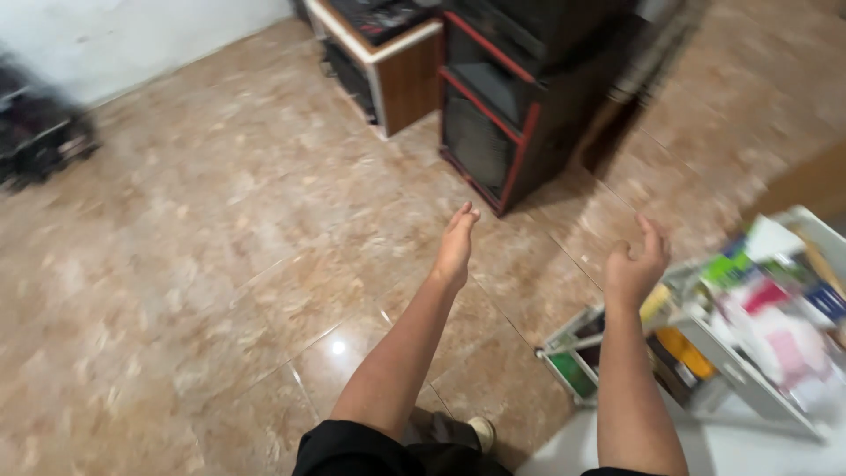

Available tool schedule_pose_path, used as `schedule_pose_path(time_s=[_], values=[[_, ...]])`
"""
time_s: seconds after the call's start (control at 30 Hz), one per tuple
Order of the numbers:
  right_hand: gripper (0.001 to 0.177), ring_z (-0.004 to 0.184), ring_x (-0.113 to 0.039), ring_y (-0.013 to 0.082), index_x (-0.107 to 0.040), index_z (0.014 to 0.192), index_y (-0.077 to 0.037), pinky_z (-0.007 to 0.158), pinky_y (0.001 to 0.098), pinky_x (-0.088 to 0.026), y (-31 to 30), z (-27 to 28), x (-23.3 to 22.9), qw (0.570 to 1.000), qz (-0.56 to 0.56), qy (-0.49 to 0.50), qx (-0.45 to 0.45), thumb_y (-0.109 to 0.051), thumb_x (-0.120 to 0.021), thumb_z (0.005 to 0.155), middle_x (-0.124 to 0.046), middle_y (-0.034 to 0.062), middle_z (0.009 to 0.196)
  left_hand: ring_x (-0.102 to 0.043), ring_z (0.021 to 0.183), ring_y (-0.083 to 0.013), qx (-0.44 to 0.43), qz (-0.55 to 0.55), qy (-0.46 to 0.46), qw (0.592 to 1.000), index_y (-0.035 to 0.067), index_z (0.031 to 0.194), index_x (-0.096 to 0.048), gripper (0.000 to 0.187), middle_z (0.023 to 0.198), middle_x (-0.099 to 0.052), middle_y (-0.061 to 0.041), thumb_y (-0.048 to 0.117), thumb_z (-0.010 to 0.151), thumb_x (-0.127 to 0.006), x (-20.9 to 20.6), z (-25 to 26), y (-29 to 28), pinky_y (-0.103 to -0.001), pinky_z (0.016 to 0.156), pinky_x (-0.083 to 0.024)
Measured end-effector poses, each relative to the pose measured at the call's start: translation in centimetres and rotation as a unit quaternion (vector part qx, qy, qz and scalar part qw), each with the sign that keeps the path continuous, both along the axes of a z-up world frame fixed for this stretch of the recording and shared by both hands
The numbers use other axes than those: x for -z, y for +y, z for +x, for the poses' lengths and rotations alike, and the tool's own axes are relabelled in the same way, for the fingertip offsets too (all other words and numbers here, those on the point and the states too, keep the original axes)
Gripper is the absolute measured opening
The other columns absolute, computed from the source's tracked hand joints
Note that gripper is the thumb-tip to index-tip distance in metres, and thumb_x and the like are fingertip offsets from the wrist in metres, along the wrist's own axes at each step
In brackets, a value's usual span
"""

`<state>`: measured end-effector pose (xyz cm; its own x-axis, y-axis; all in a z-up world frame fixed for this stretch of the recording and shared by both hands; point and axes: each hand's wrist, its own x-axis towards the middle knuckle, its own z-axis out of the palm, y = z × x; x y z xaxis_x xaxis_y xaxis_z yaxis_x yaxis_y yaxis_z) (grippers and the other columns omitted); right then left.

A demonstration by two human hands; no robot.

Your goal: The person moves two different rolling storage carts and a small wooden bench to different positions in the room.

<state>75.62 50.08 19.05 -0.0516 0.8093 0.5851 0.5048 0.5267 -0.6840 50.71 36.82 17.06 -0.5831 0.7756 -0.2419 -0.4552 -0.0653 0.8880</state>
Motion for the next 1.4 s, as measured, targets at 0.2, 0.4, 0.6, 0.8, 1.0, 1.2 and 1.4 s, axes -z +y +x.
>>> schedule_pose_path(time_s=[0.2,0.4,0.6,0.8,1.0,1.2,1.4], values=[[0.046,0.126,-0.058,0.0348,-0.07,0.128,-0.005,0.11,0.0429,-0.045,-3.4,-13.5,-1.1,0.989,-0.013,0.0,-0.147,0.003,-0.06,0.083,-0.065,0.0165,0.13,-0.025,0.155,-0.0259,-0.076,-0.011,0.01,0.997,0.005,0.157,-0.035,0.075,0.165,-0.034,-0.014,0.036,0.093,-0.057,0.2,-9.1,-6.2,-0.04,0.123,-0.017],[0.046,0.114,-0.062,0.0313,-0.071,0.127,-0.008,0.101,0.0388,-0.049,-8.7,-25.2,-0.2,0.968,-0.053,-0.024,-0.243,0.001,-0.061,0.083,-0.067,0.0161,0.124,-0.03,0.154,-0.0265,-0.166,0.019,0.002,0.986,0.003,0.156,-0.037,0.072,0.163,-0.037,-0.016,0.03,0.093,-0.059,2.4,-17.8,-13.3,-0.038,0.122,-0.021],[0.048,0.102,-0.066,0.0273,-0.071,0.128,-0.011,0.089,0.0375,-0.053,-14.5,-34.9,2.0,0.936,-0.065,-0.04,-0.344,0.0,-0.062,0.082,-0.069,0.0158,0.115,-0.032,0.152,-0.0255,-0.244,-0.021,0.0,0.97,0.003,0.155,-0.041,0.07,0.162,-0.04,-0.015,0.026,0.09,-0.058,3.8,-24.8,-21.2,-0.036,0.12,-0.023],[0.047,0.095,-0.068,0.0244,-0.071,0.128,-0.013,0.082,0.0358,-0.054,-21.3,-42.8,3.2,0.902,-0.143,-0.054,-0.404,-0.002,-0.06,0.084,-0.07,0.0146,0.113,-0.033,0.151,-0.0263,-0.295,-0.053,-0.011,0.954,0.008,0.155,-0.04,0.07,0.162,-0.039,-0.012,0.026,0.089,-0.057,4.2,-29.8,-30.3,-0.039,0.117,-0.028],[0.047,0.095,-0.07,0.0212,-0.071,0.129,-0.014,0.083,0.0337,-0.055,-28.7,-49.6,2.5,0.861,-0.201,-0.068,-0.462,-0.004,-0.058,0.085,-0.073,0.015,0.113,-0.043,0.143,-0.0274,-0.375,-0.056,0.002,0.925,0.009,0.155,-0.044,0.069,0.156,-0.05,-0.015,0.028,0.09,-0.059,6.7,-34.6,-39.0,-0.036,0.116,-0.029],[0.046,0.092,-0.069,0.0161,-0.07,0.128,-0.011,0.081,0.0305,-0.054,-34.3,-55.8,2.7,0.794,-0.211,-0.086,-0.563,-0.005,-0.058,0.084,-0.074,0.0114,0.119,-0.042,0.143,-0.0241,-0.47,-0.059,0.005,0.881,0.009,0.155,-0.043,0.071,0.155,-0.05,-0.013,0.03,0.089,-0.06,5.1,-36.1,-46.4,-0.036,0.116,-0.029],[0.046,0.085,-0.066,0.0153,-0.07,0.128,-0.01,0.076,0.0319,-0.053,-38.3,-61.2,0.7,0.728,-0.251,-0.125,-0.625,-0.005,-0.057,0.085,-0.073,0.0095,0.122,-0.042,0.144,-0.0242,-0.535,-0.047,0.003,0.844,0.007,0.154,-0.044,0.072,0.155,-0.05,-0.013,0.03,0.088,-0.06,6.4,-38.3,-50.8,-0.036,0.116,-0.029]])
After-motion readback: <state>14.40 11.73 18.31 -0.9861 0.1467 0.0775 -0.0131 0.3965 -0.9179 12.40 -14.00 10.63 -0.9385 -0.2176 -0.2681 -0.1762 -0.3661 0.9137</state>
